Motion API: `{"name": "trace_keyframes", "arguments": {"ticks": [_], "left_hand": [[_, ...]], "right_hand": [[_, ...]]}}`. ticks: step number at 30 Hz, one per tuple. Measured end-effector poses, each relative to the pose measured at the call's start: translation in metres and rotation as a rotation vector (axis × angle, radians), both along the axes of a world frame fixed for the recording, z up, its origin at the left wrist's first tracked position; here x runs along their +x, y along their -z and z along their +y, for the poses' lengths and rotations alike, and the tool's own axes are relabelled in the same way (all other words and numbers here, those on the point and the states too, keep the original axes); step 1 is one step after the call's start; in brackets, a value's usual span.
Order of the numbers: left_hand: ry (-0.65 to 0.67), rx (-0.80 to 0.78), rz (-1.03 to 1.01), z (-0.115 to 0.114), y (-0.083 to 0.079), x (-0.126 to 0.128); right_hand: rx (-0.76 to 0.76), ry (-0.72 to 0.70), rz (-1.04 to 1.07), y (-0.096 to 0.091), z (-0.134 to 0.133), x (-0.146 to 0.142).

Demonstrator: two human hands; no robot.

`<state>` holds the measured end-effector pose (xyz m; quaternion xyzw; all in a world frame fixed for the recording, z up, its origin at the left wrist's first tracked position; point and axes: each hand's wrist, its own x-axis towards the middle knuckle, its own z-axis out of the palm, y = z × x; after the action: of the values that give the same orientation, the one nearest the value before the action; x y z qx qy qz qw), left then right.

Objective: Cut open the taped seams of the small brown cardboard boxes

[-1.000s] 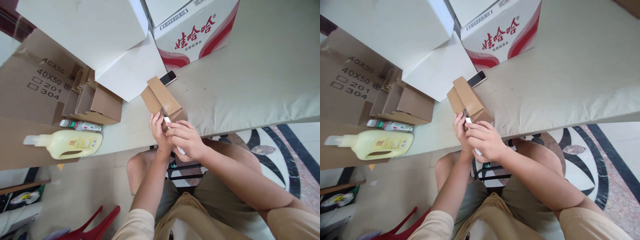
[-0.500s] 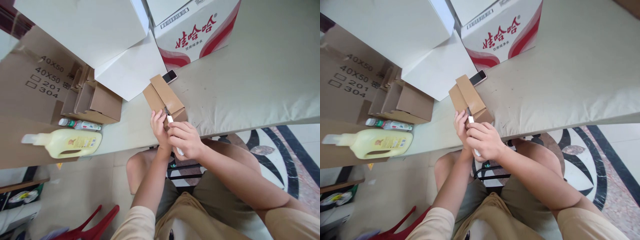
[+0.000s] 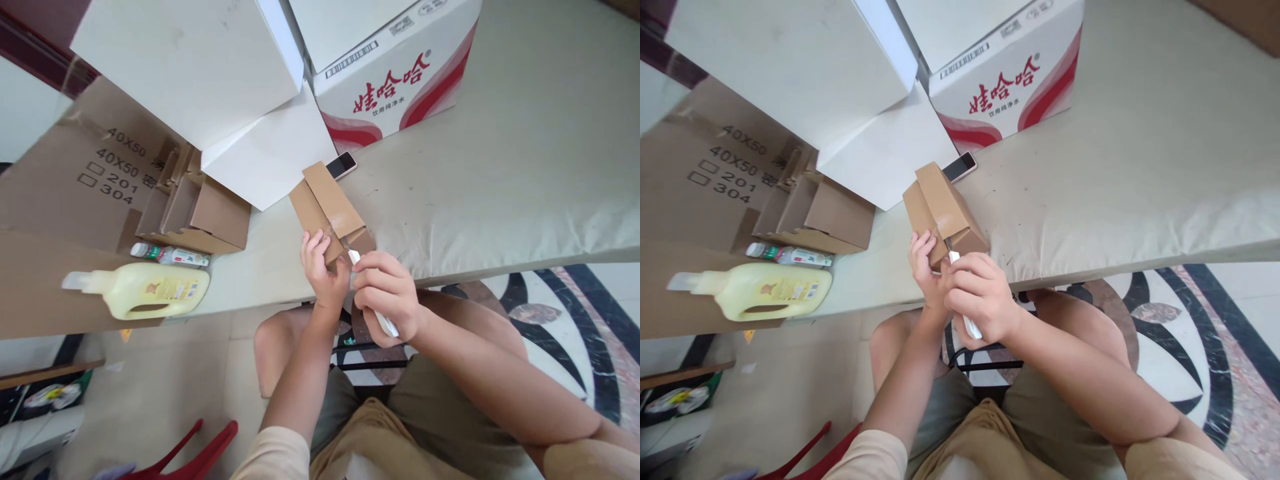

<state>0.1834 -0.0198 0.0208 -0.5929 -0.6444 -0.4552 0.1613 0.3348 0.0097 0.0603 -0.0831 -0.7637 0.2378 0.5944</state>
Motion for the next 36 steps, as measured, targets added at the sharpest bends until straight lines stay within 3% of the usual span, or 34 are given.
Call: {"name": "trace_keyframes", "arguments": {"ticks": [6,9,12,15,23,29,33,36], "left_hand": [[-0.004,-0.023,-0.031,-0.008,0.002,-0.008],[0.016,-0.014,-0.052,-0.015,0.003,-0.018],[-0.01,-0.027,-0.055,-0.02,0.003,-0.024],[0.012,-0.042,-0.04,-0.018,-0.001,-0.021],[0.004,-0.018,-0.027,-0.005,-0.001,-0.008],[0.044,0.03,0.007,0.001,-0.001,-0.004],[0.04,0.032,-0.03,0.003,-0.002,-0.001],[0.054,0.017,-0.043,0.002,-0.003,-0.001]], "right_hand": [[0.067,-0.012,0.121,-0.002,0.006,0.009],[0.02,0.02,0.084,0.001,0.006,0.006],[0.044,-0.033,0.043,0.006,0.001,-0.001],[0.116,-0.097,0.032,0.007,-0.005,-0.005],[0.104,0.038,0.077,-0.003,-0.007,0.009],[0.108,-0.04,0.074,0.007,-0.006,0.001],[0.053,0.031,-0.001,0.013,0.0,-0.004],[0.073,0.16,-0.113,0.013,0.003,-0.007]]}}
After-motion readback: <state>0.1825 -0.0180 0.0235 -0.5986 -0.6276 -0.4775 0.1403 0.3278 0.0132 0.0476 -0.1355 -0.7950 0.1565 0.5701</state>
